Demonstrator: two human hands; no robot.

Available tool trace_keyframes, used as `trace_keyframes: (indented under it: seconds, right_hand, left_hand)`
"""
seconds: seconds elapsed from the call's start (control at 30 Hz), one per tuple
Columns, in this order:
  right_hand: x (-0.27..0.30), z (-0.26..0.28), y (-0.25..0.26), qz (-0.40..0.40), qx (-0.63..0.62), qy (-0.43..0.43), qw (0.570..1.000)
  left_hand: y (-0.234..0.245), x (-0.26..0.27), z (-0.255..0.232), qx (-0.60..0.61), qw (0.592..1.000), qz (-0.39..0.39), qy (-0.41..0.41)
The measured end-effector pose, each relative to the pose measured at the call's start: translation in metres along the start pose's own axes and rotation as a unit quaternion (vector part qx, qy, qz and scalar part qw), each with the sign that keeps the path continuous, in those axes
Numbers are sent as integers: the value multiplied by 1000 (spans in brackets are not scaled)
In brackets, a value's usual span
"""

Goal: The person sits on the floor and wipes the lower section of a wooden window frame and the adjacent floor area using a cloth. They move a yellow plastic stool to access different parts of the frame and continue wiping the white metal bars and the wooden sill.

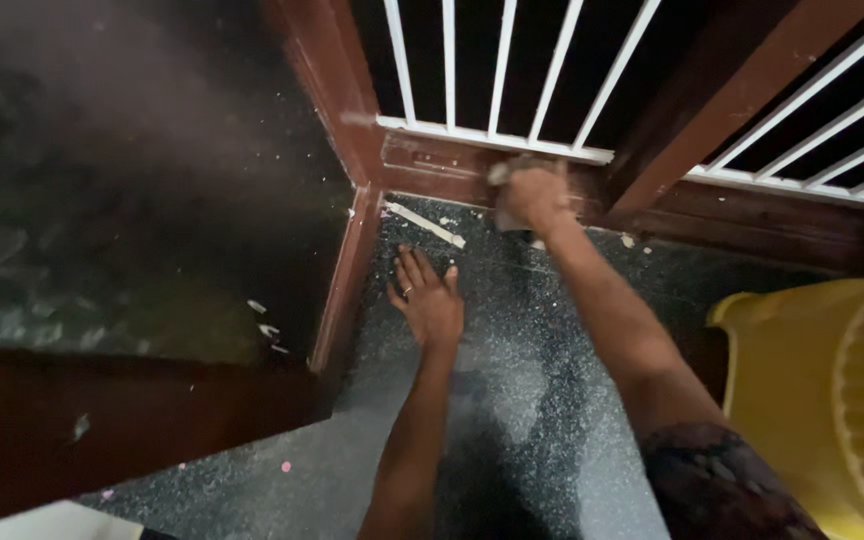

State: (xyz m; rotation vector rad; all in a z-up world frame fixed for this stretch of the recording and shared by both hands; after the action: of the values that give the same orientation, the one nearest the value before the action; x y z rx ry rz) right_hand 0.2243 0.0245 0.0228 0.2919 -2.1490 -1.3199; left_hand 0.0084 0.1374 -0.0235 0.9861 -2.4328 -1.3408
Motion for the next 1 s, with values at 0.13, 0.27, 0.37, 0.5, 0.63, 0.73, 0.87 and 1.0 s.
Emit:
trace_keyframes:
  seconds: [0.13,0.27,0.37,0.5,0.63,0.73,0.87,1.0]
  right_hand:
    - [11,-54,-50,-37,-24,-74,996]
    - [30,-46,-50,-242,70,-124,960]
    - [57,-22,-69,-178,61,-132,973]
    - [84,-22,-57,-232,-85,-87,965]
    - [90,-40,-24,-408,18,-151,900]
    - [76,-41,-24,-393,-14,-151,907]
    - [92,-29,-49,-357,-145,-139,912]
    - [135,-21,-75,-378,-249,-110,885]
  left_hand:
    - [1,1,0,-11,1000,-10,-4]
    - [1,0,-1,-17,999,-23,-16]
    - [0,2,-2,-25,999,-25,-21]
    - [1,2,-3,-29,998,-38,-30]
    - [2,1,-6,-28,999,-36,-25]
    - [4,3,-6,-21,999,-30,-25]
    - [3,0,-8,-21,999,-37,-33]
    - [4,3,-7,-17,999,-40,-33]
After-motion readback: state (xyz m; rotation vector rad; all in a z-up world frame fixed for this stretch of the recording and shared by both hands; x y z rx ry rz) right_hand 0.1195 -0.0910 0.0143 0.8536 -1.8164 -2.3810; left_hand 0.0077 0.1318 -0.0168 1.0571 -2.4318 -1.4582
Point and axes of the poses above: each hand's wrist, its own x-axis away from the middle knuckle, its own y-axis out of the back of the hand, z = x × y, the point moved 9 cm from there along -x, towards the middle knuckle, and after that the axes turned 15 degrees about x, right-handed, at the moved point
